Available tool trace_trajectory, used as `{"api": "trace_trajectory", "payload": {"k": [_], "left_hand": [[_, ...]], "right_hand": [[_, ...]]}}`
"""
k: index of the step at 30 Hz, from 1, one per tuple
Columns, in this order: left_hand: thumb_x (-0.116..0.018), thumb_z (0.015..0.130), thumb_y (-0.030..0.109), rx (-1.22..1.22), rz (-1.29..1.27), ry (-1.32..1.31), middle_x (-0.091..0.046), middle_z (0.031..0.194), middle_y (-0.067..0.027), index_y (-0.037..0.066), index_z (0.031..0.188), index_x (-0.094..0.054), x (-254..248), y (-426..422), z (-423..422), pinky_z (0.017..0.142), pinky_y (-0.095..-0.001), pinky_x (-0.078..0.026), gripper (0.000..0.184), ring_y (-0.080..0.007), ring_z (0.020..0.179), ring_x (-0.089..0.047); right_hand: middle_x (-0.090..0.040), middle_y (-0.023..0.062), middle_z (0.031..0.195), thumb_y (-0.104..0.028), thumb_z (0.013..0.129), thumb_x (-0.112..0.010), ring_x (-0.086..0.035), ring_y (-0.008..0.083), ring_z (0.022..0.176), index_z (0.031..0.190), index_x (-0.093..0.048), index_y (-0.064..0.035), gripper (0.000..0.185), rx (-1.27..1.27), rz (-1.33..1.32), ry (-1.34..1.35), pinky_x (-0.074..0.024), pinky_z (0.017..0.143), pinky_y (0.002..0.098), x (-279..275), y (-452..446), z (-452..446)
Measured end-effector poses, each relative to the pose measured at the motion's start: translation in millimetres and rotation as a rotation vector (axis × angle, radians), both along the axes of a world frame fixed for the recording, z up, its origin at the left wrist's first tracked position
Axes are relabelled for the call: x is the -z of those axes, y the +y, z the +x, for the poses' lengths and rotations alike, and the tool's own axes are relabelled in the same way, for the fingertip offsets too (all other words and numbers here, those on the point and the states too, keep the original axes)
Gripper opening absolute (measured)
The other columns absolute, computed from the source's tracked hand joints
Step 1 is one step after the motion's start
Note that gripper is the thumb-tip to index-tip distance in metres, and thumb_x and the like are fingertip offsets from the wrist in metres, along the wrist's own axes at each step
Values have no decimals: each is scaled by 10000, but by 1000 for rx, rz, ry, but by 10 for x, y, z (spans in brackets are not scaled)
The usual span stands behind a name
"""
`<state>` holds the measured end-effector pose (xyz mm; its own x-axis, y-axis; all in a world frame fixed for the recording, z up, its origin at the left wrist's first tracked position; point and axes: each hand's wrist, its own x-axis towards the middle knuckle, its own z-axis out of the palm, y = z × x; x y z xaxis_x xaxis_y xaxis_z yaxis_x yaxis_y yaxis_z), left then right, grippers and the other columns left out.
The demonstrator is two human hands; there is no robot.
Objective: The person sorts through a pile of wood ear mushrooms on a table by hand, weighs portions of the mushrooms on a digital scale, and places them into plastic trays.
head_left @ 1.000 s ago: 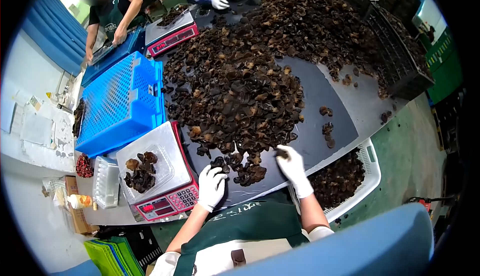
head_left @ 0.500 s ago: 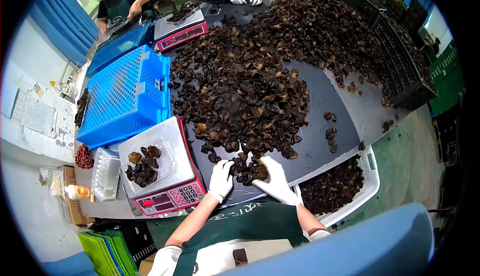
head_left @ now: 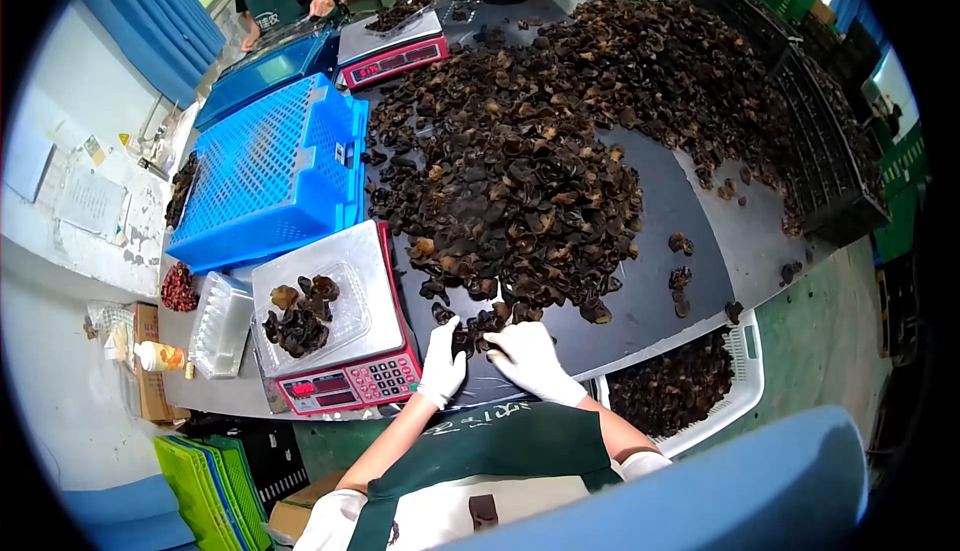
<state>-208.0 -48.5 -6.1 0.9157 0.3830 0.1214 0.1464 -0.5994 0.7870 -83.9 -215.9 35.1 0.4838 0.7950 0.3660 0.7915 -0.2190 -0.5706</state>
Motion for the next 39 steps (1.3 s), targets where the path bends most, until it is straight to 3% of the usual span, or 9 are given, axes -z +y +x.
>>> {"api": "trace_trajectory", "payload": {"k": [4, 10, 13, 16, 20, 26, 28, 30, 39], "left_hand": [[-567, 769, -43, -12, -25, -19, -465, 1265, -248, -18, 1406, -382, -45, -26, -10, 1089, -406, -355, 663, -398, 1218, -460], [-590, 787, 15, -9, 41, 10, -408, 1319, -251, 22, 1431, -358, -138, 18, -3, 1086, -433, -358, 685, -419, 1239, -423], [-604, 787, 66, -41, 112, 23, -413, 1331, -253, 42, 1420, -387, -176, 71, 111, 1077, -454, -353, 670, -419, 1236, -418], [-668, 797, 272, -57, 303, 97, -385, 1392, -258, 79, 1440, -382, -103, 192, 265, 1096, -553, -270, 730, -457, 1281, -364], [-670, 792, 476, -43, 322, 331, -269, 1496, -270, 186, 1492, -329, 21, 127, 427, 1087, -637, -209, 831, -517, 1341, -259], [-695, 758, 250, 284, 280, 40, -463, 1363, -244, 142, 1386, -480, -22, -94, 378, 1059, -507, -360, 672, -439, 1239, -446], [-678, 742, 160, 257, 173, 43, -552, 1270, -215, 71, 1388, -464, -72, -53, 364, 1028, -446, -403, 686, -374, 1177, -520], [-661, 714, 68, 151, 179, -18, -635, 1063, -164, 33, 1424, -410, -168, -42, 306, 933, -440, -455, 754, -364, 1010, -581], [-682, 737, 90, 43, -11, -36, -662, 1052, -107, 45, 1376, -478, -39, -29, 122, 1022, -432, -386, 672, -331, 1118, -526]], "right_hand": [[-596, 37, 803, -208, 765, -695, -564, 244, 758, 1034, -667, -125, 283, 46, -78, -223, -421, 736, 401, 135, 319, -37], [-674, 53, 794, -103, 843, -658, -616, 173, 629, 1000, -721, -87, 170, 244, 120, 604, -509, 584, 324, -416, -242, 279], [-657, 35, 897, -190, 855, -684, -581, 163, 722, 1092, -695, -81, 261, 296, 720, 1316, -504, 767, 322, -356, -1067, 540], [-643, 47, 992, -387, 878, -673, -544, 187, 822, 1224, -645, -119, 438, -310, 1717, 1549, -426, 896, 362, -156, -1677, 572], [-644, 37, 1006, -529, 888, -618, -548, 196, 839, 1234, -634, -126, 532, -64, 1817, 1536, -414, 813, 356, -236, -1609, 419], [-646, 114, 1097, -208, 852, -707, -613, 258, 974, 1201, -624, -64, 387, 475, 502, 1097, -462, 937, 395, 91, -785, 89], [-598, 152, 1216, -299, 737, -796, -561, 310, 1125, 1261, -598, -90, 599, 305, 165, 355, -426, 994, 428, 167, -585, 29], [-475, 198, 1384, -337, 644, -835, -463, 371, 1233, 1355, -527, -114, 806, 243, -62, 232, -363, 1042, 462, 60, -426, -78], [-407, 206, 1447, -318, 620, -836, -439, 392, 1250, 1339, -530, -160, 798, 157, -110, 175, -359, 1035, 475, 290, -296, -36]]}}
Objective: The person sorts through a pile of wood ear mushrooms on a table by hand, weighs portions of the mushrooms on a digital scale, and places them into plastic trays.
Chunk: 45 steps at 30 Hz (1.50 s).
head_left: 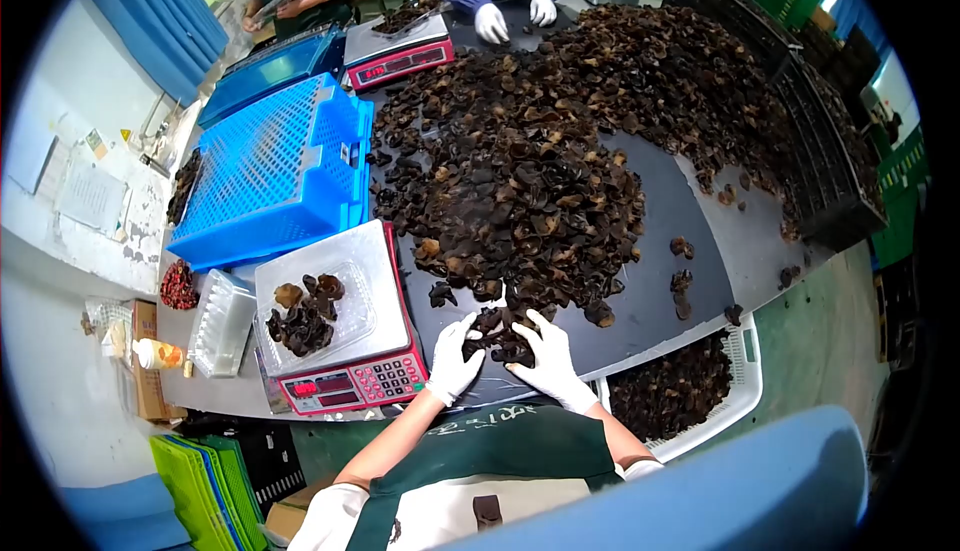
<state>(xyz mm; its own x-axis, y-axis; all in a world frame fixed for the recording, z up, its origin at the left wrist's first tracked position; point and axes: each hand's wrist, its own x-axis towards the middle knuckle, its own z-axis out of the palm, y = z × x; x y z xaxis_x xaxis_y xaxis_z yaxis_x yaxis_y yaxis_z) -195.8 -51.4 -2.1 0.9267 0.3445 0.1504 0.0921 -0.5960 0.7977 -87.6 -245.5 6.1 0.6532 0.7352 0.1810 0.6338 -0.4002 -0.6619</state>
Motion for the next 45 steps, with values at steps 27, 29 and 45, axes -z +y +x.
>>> {"api": "trace_trajectory", "payload": {"k": [27, 29, 45], "left_hand": [[-581, 702, 12, 225, 322, -67, -558, 1223, -157, 86, 1254, -536, 163, -59, 190, 961, -453, -403, 559, -373, 1110, -515], [-561, 728, 38, 209, 212, -131, -595, 1110, -141, 86, 1116, -581, 408, -143, 220, 918, -456, -415, 391, -364, 1069, -545], [-543, 655, -18, -259, 238, -198, -541, 1225, -180, 85, 1215, -531, -1590, 1257, -826, 1022, -468, -384, 570, -388, 1201, -482]], "right_hand": [[-500, 262, 1310, -231, 584, -833, -571, 420, 1071, 1262, -549, -86, 749, -32, -20, -138, -483, 911, 486, -133, 244, -137], [-528, 227, 1246, -159, 589, -825, -572, 414, 1072, 1166, -568, -84, 636, -90, 114, -176, -490, 914, 475, 154, 231, -140], [-535, 206, 1152, -67, 604, -842, -575, 367, 1085, 1070, -521, -60, 566, -492, 455, -72, -487, 918, 432, -1283, 2316, -458]]}}
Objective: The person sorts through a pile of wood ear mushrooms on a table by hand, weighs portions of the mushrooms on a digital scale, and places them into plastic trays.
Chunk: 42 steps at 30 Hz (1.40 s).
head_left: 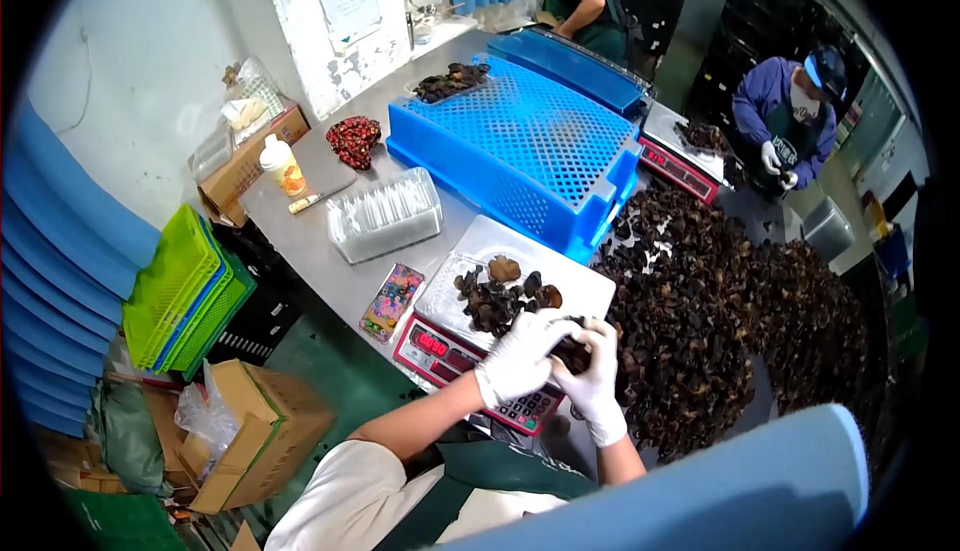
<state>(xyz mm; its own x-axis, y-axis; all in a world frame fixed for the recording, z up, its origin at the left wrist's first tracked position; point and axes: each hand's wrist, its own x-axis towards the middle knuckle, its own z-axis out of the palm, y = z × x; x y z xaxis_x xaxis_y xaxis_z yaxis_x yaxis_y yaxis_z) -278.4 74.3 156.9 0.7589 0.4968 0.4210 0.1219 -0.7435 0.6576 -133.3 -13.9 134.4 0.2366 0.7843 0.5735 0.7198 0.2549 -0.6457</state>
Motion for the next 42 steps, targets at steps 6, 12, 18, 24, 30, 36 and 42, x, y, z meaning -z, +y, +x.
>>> {"api": "trace_trajectory", "payload": {"k": [6, 12, 18, 24, 30, 36, 42], "left_hand": [[-639, 716, 213, -288, 258, 246, -519, 1240, -145, 141, 1258, -556, 268, 825, -518, 983, -482, -370, 553, -363, 1112, -477], [-745, 696, 279, -215, 83, 122, -513, 1300, -176, 108, 1266, -566, 590, 1132, -681, 1043, -485, -377, 621, -393, 1194, -460], [-811, 657, 390, -129, 54, 2, -480, 1362, -160, 129, 1340, -532, 348, 1287, -940, 1081, -497, -334, 782, -389, 1257, -421], [-830, 582, 551, 7, 115, 117, -434, 1420, -182, 112, 1440, -425, 306, 1479, -862, 1122, -539, -258, 1045, -413, 1328, -352], [-776, 585, 692, 77, 192, 171, -380, 1455, -255, 3, 1465, -345, 680, 1331, -527, 1138, -520, -253, 1197, -431, 1367, -339], [-849, 594, 476, 166, 62, 231, -534, 1291, -181, 75, 1428, -443, 408, 1283, -578, 1060, -450, -376, 1010, -355, 1206, -500], [-848, 591, 459, 178, 59, 230, -512, 1276, -163, 83, 1394, -480, 498, 1301, -574, 1067, -452, -354, 960, -360, 1223, -457]], "right_hand": [[-536, 140, 1255, -298, 749, -754, -547, 329, 1089, 1242, -570, -100, 562, -137, -363, -240, -447, 952, 439, -131, 884, -259], [-470, 140, 1397, -432, 714, -754, -438, 371, 1226, 1392, -489, -126, 789, -134, -453, -314, -371, 1052, 483, -106, 878, -209], [-452, 182, 1411, -307, 559, -882, -406, 353, 1307, 1375, -490, -45, 942, -97, -395, 30, -316, 1109, 465, -188, 642, 135], [-417, 217, 1432, -413, 559, -868, -372, 379, 1341, 1395, -452, -21, 1013, -131, -408, -244, -305, 1108, 499, -223, 794, 193], [-475, 193, 1385, -320, 644, -829, -435, 368, 1298, 1361, -472, -32, 851, -273, -469, -375, -347, 1095, 455, -20, 1030, -145], [-484, 221, 1365, -284, 605, -891, -439, 350, 1305, 1396, -432, -8, 956, -325, -598, -4, -347, 1104, 424, 23, 922, 24], [-532, 206, 1328, -287, 615, -877, -487, 361, 1263, 1348, -485, 1, 879, -88, -554, -3, -367, 1080, 432, -272, 523, 141]]}}
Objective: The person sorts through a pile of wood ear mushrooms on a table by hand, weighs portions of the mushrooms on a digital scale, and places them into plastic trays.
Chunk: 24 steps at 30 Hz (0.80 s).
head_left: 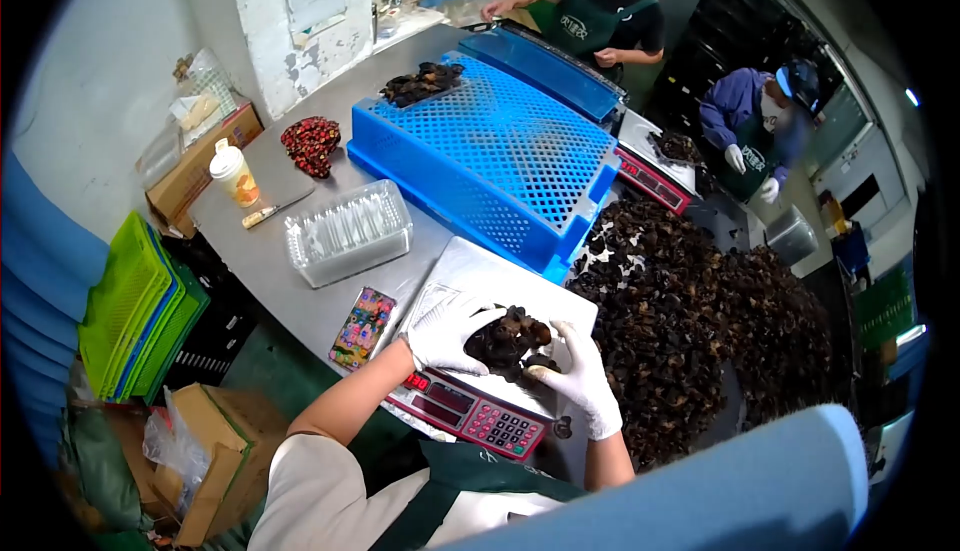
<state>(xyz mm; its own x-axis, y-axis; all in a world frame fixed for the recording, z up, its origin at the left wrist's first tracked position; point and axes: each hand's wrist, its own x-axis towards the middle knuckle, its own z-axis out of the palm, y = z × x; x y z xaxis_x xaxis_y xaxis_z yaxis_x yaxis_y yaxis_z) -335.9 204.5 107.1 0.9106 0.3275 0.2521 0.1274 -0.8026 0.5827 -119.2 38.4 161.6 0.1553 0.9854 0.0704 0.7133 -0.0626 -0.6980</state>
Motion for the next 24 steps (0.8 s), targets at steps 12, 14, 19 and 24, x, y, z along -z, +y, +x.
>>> {"api": "trace_trajectory", "payload": {"k": [12, 14, 19, 24], "left_hand": [[-844, 596, 506, -11, 8, 81, -459, 1353, -203, 78, 1386, -480, -255, -59, 85, 1073, -496, -353, 969, -400, 1258, -437], [-847, 582, 527, -28, 112, -90, -461, 1362, -213, 72, 1383, -482, -282, -46, 27, 1063, -501, -369, 992, -407, 1250, -458], [-829, 616, 520, -48, 67, -176, -484, 1342, -192, 72, 1341, -515, -430, -30, -84, 1067, -519, -357, 909, -411, 1263, -449], [-761, 716, 504, -189, 168, -187, -520, 1294, -197, 62, 1305, -536, -222, -266, 118, 1069, -521, -335, 769, -402, 1239, -463]], "right_hand": [[-678, 106, 934, -54, 732, -720, -663, 218, 817, 1057, -655, -39, 331, 550, 214, 136, -535, 754, 329, 287, -696, 377], [-671, 107, 940, -83, 698, -740, -642, 272, 861, 1054, -660, -55, 365, 482, 157, -547, -519, 795, 390, 206, -798, 536], [-656, 109, 939, -39, 724, -676, -616, 316, 906, 950, -673, -57, 227, 239, 346, -337, -488, 820, 406, 12, -351, 349], [-629, 62, 1069, -61, 718, -713, -571, 272, 1021, 1054, -671, -130, 346, -117, 366, -407, -439, 886, 402, -21, 377, -56]]}}
